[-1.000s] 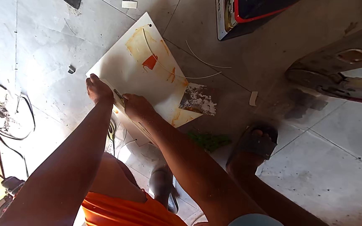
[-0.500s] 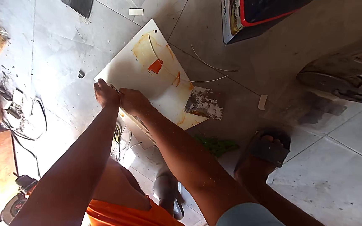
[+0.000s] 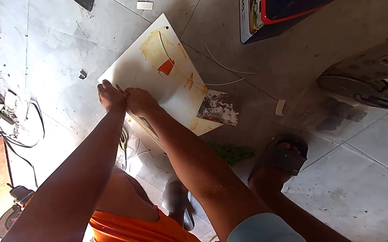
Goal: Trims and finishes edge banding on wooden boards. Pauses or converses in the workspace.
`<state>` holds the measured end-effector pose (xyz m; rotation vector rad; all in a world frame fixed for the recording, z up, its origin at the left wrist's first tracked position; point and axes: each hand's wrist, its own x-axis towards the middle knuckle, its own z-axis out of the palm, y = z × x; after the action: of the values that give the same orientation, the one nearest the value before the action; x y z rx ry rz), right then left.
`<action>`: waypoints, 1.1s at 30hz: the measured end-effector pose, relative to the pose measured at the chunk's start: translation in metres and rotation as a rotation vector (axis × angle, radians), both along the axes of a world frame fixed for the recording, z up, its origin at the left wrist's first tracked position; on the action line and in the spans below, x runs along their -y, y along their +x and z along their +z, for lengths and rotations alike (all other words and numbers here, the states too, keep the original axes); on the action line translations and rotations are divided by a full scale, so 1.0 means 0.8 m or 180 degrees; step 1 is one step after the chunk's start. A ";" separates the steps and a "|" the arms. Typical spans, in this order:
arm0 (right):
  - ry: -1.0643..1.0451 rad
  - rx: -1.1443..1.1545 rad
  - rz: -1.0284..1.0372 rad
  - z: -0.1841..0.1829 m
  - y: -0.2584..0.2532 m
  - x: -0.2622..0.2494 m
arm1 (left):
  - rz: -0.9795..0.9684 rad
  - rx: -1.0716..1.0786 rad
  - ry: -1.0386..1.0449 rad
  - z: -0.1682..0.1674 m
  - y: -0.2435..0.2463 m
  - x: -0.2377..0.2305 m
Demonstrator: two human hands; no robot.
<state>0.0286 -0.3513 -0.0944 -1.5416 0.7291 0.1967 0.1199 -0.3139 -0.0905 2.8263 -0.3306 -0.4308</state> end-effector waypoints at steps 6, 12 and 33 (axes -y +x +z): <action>-0.0013 -0.0047 0.0114 0.007 -0.015 -0.006 | 0.0024 0.0000 -0.0045 -0.005 0.003 -0.002; 0.0218 -0.0196 -0.0199 0.007 -0.058 -0.035 | -0.0024 -0.0002 -0.0067 -0.006 0.004 -0.005; 0.0069 -0.0210 -0.0385 0.039 -0.163 -0.068 | 0.0302 -0.0499 -0.0608 -0.003 0.053 0.017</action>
<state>-0.1015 -0.2970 -0.0629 -1.4709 0.8669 0.1654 0.1622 -0.3277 -0.0927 2.5915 -0.1937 -0.5644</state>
